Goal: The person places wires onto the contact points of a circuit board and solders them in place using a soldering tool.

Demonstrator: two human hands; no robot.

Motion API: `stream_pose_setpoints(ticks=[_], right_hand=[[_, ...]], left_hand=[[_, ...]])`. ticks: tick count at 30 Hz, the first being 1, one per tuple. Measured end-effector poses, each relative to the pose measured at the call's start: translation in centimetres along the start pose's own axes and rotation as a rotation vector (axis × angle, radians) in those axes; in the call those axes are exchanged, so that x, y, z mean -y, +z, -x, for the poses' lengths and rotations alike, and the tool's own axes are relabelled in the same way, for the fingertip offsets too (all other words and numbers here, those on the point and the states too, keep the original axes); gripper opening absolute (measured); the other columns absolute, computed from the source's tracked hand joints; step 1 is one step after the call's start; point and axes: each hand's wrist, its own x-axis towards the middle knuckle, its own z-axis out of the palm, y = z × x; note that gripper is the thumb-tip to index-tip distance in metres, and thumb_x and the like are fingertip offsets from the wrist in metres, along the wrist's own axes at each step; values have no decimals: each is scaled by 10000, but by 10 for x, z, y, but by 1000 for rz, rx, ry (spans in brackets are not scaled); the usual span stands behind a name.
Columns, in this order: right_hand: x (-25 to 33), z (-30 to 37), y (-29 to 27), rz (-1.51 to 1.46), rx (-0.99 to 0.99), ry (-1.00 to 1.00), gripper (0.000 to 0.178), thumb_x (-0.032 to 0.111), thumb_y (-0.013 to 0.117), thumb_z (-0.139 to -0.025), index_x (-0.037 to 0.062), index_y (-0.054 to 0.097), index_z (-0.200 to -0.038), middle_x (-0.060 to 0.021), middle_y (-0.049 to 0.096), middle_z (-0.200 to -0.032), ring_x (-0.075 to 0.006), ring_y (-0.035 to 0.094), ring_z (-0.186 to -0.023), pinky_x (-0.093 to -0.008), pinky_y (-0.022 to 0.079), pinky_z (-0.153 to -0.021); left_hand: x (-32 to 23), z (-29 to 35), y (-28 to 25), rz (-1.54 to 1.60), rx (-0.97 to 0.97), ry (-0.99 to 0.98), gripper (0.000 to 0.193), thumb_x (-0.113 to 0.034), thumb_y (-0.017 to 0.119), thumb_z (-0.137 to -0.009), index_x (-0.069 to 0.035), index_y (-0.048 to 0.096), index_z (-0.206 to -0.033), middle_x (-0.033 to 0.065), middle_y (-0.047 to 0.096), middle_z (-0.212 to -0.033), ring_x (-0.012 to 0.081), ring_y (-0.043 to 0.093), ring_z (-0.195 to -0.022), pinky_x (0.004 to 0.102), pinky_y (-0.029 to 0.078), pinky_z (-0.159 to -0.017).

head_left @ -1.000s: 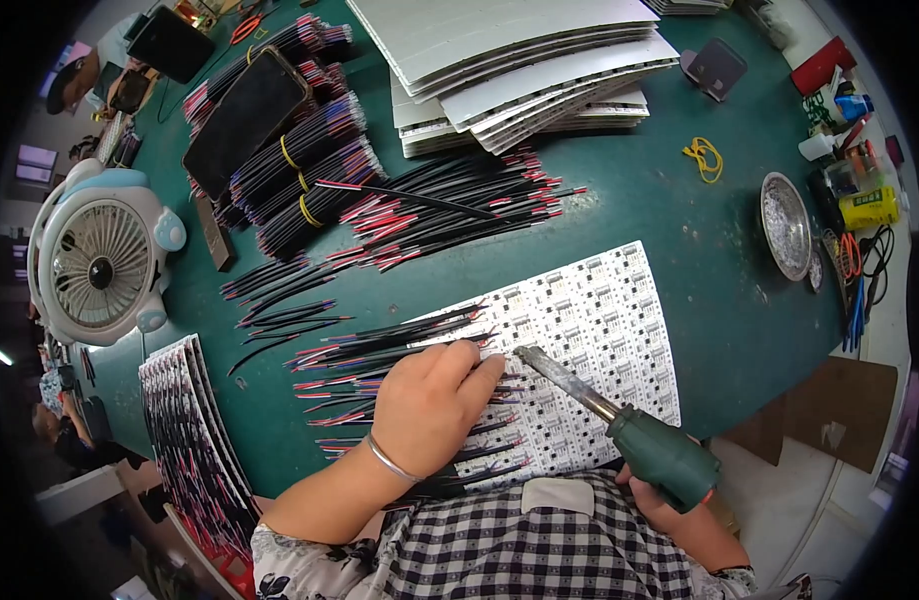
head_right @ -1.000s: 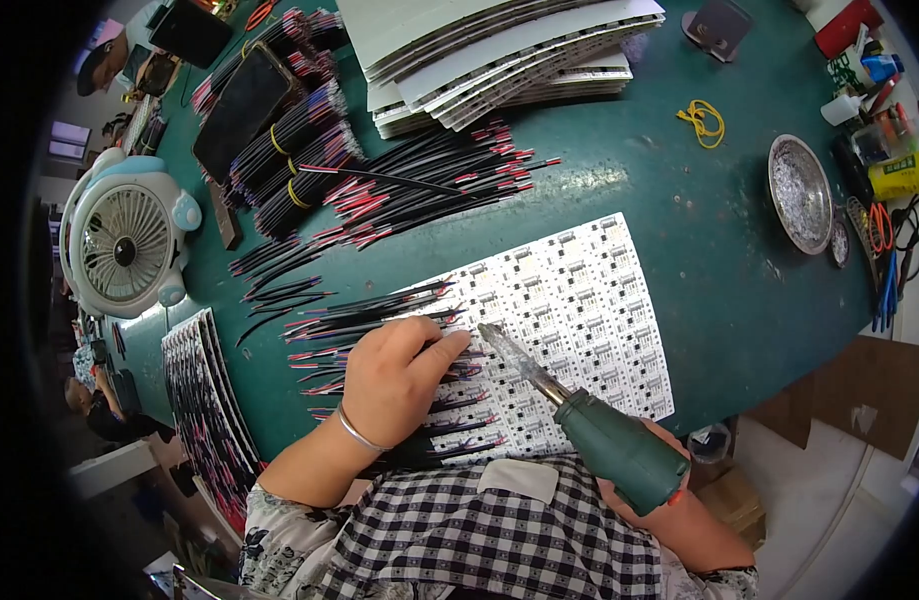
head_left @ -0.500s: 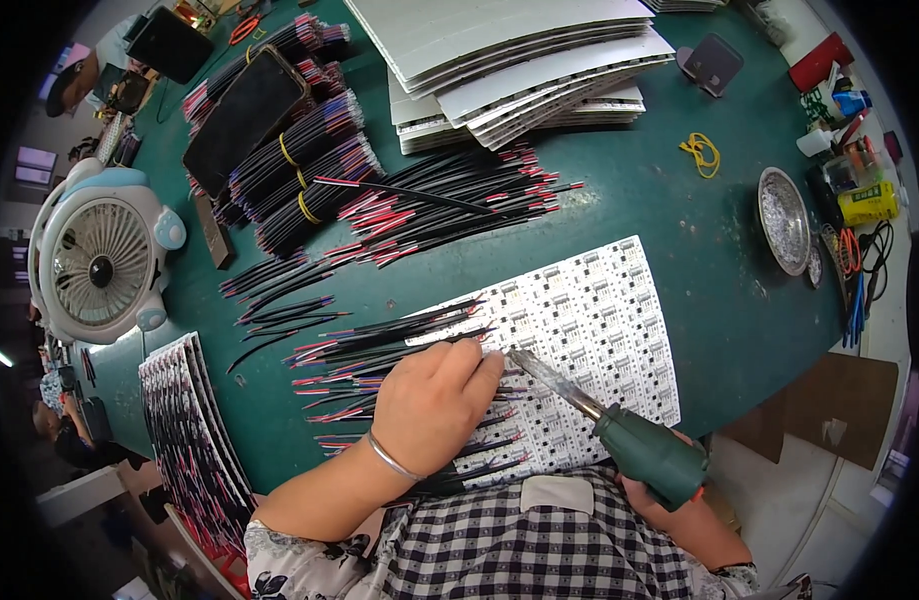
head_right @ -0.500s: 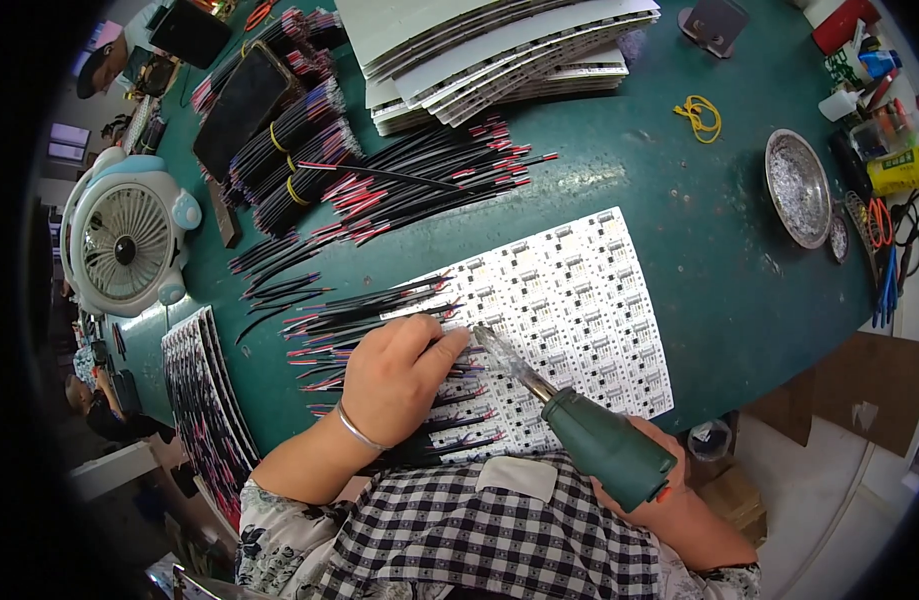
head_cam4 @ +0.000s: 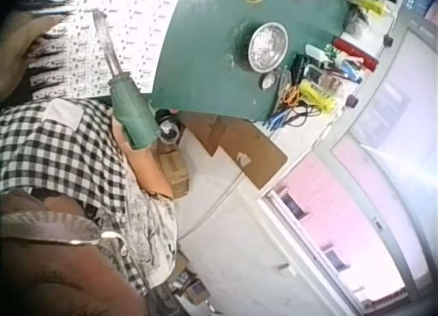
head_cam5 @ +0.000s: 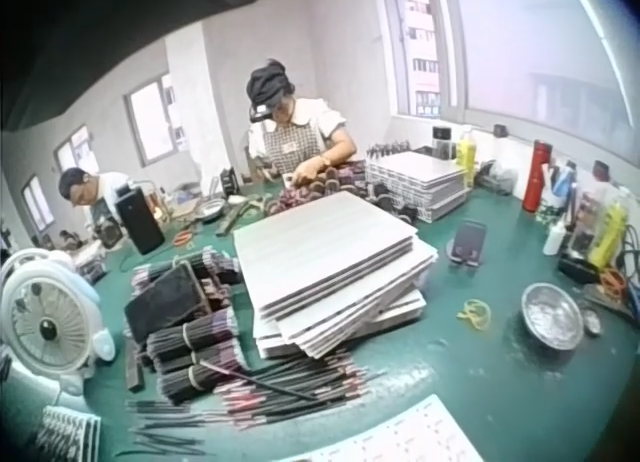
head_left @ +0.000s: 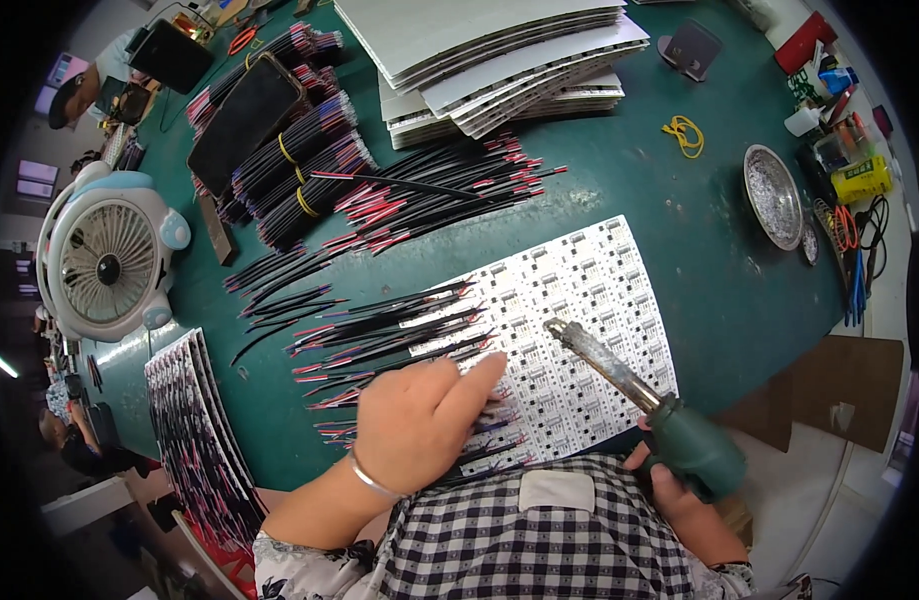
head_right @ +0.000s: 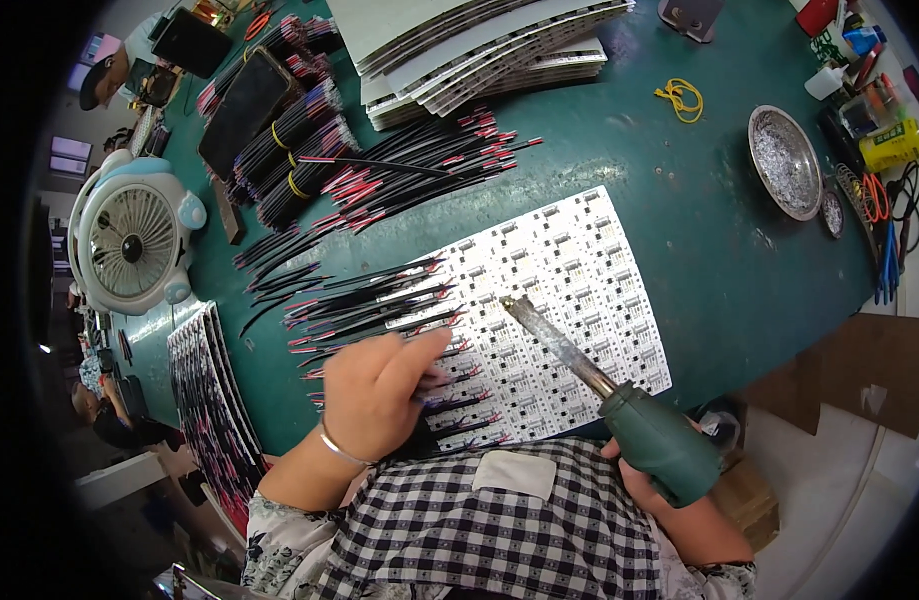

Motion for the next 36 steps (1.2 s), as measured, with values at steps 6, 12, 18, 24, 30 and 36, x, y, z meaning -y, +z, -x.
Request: stream_pose_setpoints(ticks=[6,12,18,24,30,36], right_hand=[[-1,-3,2,341,80,-196,258,112,679,-781,37,686,-1028,-100,691,-978,-241,682,-884,-340,542,-800],[4,-12,4,314,185,-254,349,89,667,-803,11,626,-1141,-120,668,-1055,-227,675,-917,-321,540,-826],[11,-10,10,224,136,-207,305,144,660,-827,34,642,-1111,-107,670,-1053,-249,651,-944,-356,488,-857],[14,-9,13,115,79,-154,265,210,651,-856,61,662,-1075,-92,672,-1050,-276,622,-978,-398,426,-894],[9,-7,14,293,86,-272,265,198,627,-864,65,657,-1090,-100,655,-1091,-293,612,-994,-385,425,-900],[12,2,18,28,27,-22,403,122,677,-811,-45,573,-1162,-89,677,-1002,-161,655,-874,-254,528,-813]], left_hand=[[8,8,29,-62,-29,-45,230,-58,639,-686,-96,618,-912,47,576,-833,191,590,-650,312,462,-519],[10,9,33,-100,-82,40,222,-138,617,-734,-120,662,-951,12,560,-831,160,580,-665,292,460,-524],[12,9,35,-74,-90,51,258,-143,620,-738,-114,678,-989,9,561,-836,157,583,-686,286,469,-553],[12,9,35,-62,-78,47,260,-134,612,-745,-104,679,-994,12,564,-858,159,587,-708,291,476,-577],[10,7,33,-74,-78,43,242,-130,609,-746,-98,676,-977,18,557,-857,161,588,-708,290,474,-571],[10,5,35,-72,-115,38,227,-94,633,-715,-111,691,-934,17,569,-827,173,587,-662,294,472,-537]])
